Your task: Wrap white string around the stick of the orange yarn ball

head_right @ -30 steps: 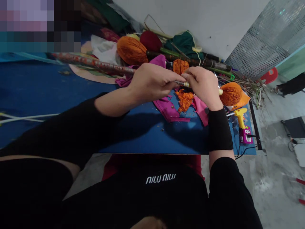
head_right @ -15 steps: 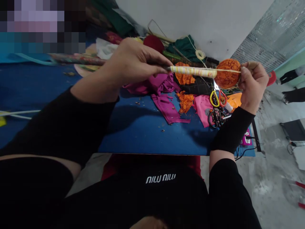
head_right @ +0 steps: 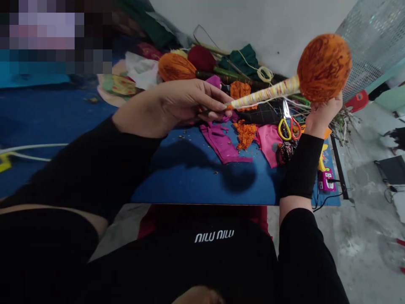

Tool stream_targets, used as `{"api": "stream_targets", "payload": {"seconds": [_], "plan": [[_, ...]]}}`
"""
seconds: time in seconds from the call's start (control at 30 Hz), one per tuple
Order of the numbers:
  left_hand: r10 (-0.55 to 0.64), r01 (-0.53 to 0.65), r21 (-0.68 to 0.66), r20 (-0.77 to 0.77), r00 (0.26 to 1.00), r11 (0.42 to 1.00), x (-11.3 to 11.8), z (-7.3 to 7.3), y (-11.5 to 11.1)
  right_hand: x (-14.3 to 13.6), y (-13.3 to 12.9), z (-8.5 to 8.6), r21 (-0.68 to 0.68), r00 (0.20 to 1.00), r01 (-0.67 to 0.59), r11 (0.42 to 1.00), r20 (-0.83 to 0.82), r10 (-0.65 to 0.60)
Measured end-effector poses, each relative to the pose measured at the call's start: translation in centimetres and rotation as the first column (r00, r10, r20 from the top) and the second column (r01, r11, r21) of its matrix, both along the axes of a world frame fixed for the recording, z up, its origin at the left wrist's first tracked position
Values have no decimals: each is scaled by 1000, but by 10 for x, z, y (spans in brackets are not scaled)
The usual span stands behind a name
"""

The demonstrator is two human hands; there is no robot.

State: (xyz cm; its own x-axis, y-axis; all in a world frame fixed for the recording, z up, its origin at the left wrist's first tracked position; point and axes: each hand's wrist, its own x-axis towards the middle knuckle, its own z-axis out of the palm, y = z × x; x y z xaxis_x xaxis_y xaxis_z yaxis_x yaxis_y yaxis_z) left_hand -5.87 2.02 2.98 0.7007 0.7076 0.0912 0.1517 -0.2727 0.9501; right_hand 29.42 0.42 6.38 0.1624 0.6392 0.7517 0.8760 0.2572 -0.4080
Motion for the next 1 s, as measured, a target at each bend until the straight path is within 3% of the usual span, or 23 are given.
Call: {"api": "stream_targets", "payload": {"seconds": [0.1,0.17,0.23,0.3,0.37,0.43,0.5,0.57,0.7,0.8,0.93,1.0], "plan": [[-13,16,-68,49,999,998,-2,5,-3,3,1,-6,-37,978,201,979,-56,-203],[-21,32,-116,90,996,993,-3,7,-3,2,-3,-6,-74,902,419,905,-81,-425],[-9,30,-157,131,991,987,-2,10,-2,-6,-10,-5,-72,878,471,879,-57,-476],[13,17,-195,151,988,981,-2,12,-2,-24,-18,-2,-30,962,274,961,-7,-275],[38,2,-252,152,988,968,-1,15,-2,-50,-26,-2,-31,998,-63,998,16,63],[59,-18,-274,144,988,962,-1,18,-4,-78,-30,-6,-125,925,-379,917,-23,379],[65,-24,-273,142,988,962,-2,21,-6,-103,-32,-16,-239,828,-557,795,-80,556],[67,-24,-267,153,986,963,-3,22,-7,-121,-32,-28,-297,813,-574,763,-97,574],[130,-95,-192,181,975,977,-3,19,-5,-135,-35,-46,-214,907,-422,881,-87,413],[147,-128,-126,150,978,984,-4,16,-2,-140,-40,-50,-126,936,-351,928,-56,346],[174,-139,-201,164,971,970,-2,16,-2,-144,-46,-49,-108,947,-316,942,24,321],[208,-189,-133,150,967,973,1,15,-3,-145,-47,-47,-102,945,-311,945,76,320]]}}
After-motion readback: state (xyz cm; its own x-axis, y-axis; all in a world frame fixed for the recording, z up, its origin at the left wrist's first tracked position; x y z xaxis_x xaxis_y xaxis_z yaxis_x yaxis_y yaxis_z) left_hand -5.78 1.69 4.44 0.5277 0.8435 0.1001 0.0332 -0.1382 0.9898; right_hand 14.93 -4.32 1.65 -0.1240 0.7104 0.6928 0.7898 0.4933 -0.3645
